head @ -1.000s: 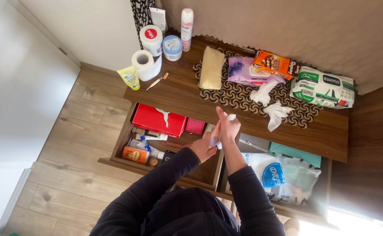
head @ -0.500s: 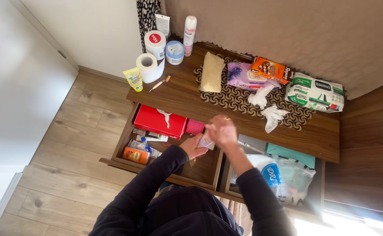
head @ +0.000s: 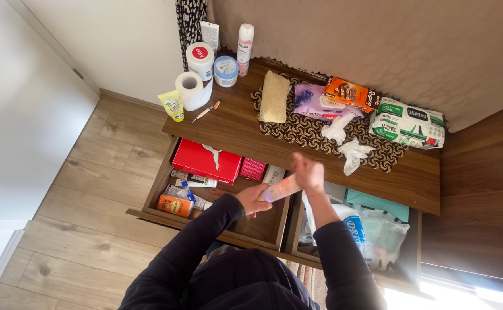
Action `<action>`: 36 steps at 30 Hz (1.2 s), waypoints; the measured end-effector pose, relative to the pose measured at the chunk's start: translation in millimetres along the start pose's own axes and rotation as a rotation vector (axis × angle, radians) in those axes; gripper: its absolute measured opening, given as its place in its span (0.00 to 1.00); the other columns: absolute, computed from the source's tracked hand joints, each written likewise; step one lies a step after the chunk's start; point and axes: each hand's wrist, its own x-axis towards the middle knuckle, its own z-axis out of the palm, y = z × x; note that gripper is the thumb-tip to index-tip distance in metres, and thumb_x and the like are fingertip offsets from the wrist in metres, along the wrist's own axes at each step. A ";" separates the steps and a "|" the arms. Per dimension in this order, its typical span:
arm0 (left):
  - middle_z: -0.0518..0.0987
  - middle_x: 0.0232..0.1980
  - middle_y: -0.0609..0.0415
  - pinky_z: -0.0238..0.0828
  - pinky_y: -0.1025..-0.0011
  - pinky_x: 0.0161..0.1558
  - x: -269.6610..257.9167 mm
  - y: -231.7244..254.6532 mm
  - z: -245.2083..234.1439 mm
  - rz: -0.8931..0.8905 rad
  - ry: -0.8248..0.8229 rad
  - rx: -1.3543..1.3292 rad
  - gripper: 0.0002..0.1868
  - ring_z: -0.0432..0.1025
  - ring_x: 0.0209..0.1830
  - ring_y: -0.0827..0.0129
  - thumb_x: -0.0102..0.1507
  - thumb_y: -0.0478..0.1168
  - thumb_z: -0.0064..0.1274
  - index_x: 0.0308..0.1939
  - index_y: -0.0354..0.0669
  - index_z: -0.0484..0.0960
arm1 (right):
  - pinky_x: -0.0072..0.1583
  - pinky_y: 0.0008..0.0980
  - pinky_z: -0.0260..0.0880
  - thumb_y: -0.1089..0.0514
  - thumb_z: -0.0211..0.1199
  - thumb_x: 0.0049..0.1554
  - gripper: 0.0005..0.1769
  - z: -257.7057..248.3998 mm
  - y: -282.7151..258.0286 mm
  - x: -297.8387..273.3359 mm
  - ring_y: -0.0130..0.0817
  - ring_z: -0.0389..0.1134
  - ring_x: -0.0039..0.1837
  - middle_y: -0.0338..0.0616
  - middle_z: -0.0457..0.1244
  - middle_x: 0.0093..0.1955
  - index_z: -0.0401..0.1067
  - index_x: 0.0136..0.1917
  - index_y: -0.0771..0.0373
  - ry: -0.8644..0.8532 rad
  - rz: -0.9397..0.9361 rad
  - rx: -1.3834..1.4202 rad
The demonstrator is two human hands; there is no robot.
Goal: The person wipes various personal care items with a white tissue, including a tube, a small box, a hairbrush, and a black pouch, then places them into an open drawer. The person also wipes a yellow sponge and a white plastic bag before placing them in the drawer.
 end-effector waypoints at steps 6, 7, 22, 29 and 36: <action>0.71 0.29 0.45 0.81 0.69 0.18 11.4 -9.6 -4.7 0.062 0.159 -0.423 0.25 0.71 0.15 0.68 0.66 0.41 0.58 0.58 0.29 0.65 | 0.31 0.32 0.66 0.25 0.36 0.66 0.45 -1.7 6.8 -30.6 0.36 0.64 0.27 0.50 0.65 0.28 0.78 0.47 0.64 -0.334 0.514 0.991; 0.71 0.29 0.45 0.81 0.69 0.18 15.0 -10.3 -2.8 0.062 0.160 -0.422 0.25 0.71 0.15 0.68 0.66 0.41 0.58 0.58 0.29 0.65 | 0.31 0.32 0.66 0.25 0.36 0.66 0.45 -0.8 -12.0 -36.3 0.36 0.64 0.27 0.50 0.65 0.28 0.78 0.47 0.64 -0.335 0.514 0.992; 0.79 0.36 0.48 0.80 0.65 0.37 60.0 -54.2 14.7 0.039 0.445 -0.243 0.28 0.77 0.31 0.65 0.69 0.57 0.53 0.64 0.42 0.71 | 0.37 0.24 0.67 0.37 0.58 0.64 0.17 -12.1 -93.9 -47.6 0.24 0.65 0.37 0.40 0.70 0.47 0.74 0.56 0.47 0.237 0.656 1.046; 0.76 0.37 0.51 0.72 0.68 0.35 43.7 -7.4 7.6 -0.156 0.392 -1.044 0.26 0.72 0.29 0.68 0.67 0.59 0.56 0.59 0.44 0.76 | 0.72 0.51 0.59 0.62 0.54 0.65 0.19 19.2 -107.4 -66.6 0.58 0.60 0.73 0.60 0.64 0.67 0.71 0.67 0.70 0.062 -0.409 0.632; 0.75 0.34 0.52 0.65 0.73 0.23 16.3 -12.1 -24.9 -0.189 0.303 -1.563 0.27 0.67 0.21 0.74 0.67 0.53 0.56 0.53 0.31 0.72 | 0.61 0.40 0.73 0.59 0.53 0.66 0.16 28.7 -90.9 -108.4 0.40 0.74 0.55 0.43 0.73 0.53 0.76 0.62 0.59 -0.059 -0.417 0.640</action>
